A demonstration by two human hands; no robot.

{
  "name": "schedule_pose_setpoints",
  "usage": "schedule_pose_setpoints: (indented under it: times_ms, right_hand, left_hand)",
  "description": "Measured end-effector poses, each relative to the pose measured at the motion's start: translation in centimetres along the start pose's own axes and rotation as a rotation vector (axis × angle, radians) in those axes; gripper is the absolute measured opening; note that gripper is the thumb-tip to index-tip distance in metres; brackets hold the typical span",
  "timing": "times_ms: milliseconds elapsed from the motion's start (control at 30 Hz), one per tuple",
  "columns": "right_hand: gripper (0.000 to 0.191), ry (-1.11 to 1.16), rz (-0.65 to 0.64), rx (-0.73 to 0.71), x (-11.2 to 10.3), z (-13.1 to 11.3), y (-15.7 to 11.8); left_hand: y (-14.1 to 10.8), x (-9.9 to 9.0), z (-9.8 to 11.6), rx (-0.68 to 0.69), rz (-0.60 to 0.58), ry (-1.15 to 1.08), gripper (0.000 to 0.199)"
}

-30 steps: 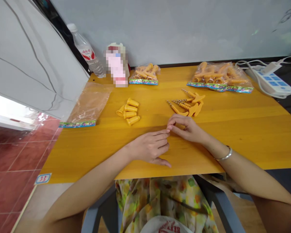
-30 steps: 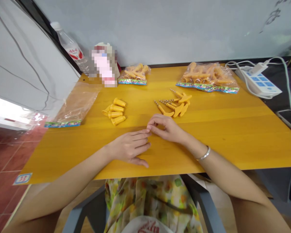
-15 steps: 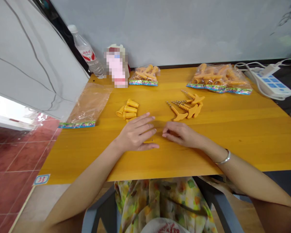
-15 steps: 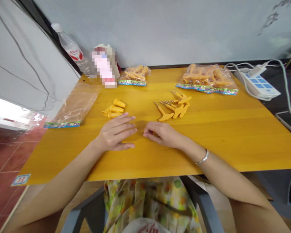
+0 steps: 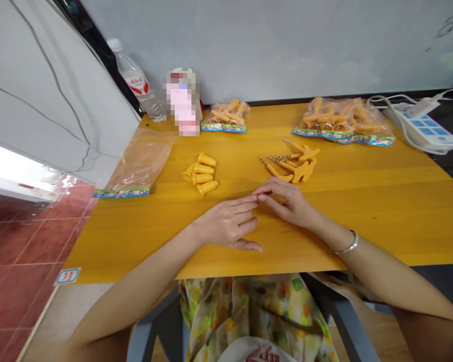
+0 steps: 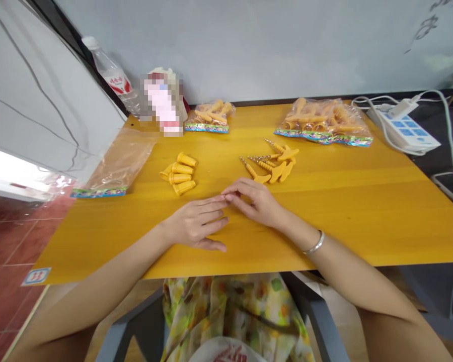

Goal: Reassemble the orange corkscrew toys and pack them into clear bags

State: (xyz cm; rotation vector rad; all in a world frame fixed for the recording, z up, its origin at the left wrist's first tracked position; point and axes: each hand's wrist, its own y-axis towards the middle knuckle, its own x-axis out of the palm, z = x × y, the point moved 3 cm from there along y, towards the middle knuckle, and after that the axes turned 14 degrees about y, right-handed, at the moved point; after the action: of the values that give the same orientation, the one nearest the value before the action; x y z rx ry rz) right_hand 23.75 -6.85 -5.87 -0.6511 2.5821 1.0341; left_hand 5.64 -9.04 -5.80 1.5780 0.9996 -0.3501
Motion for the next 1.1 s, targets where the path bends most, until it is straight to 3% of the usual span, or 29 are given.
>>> schedule_pose_setpoints:
  times_ms: [500, 1100]
  right_hand:
    - [0.012, -0.06, -0.098, 0.042, 0.27, 0.97, -0.03]
    - [0.013, -0.029, -0.021, 0.044, -0.06, 0.33, 0.18]
  left_hand:
    - [-0.44, 0.49, 0.14, -0.007, -0.047, -0.019, 0.054]
    - [-0.09, 0.4, 0.61, -0.02, -0.005, -0.035, 0.051]
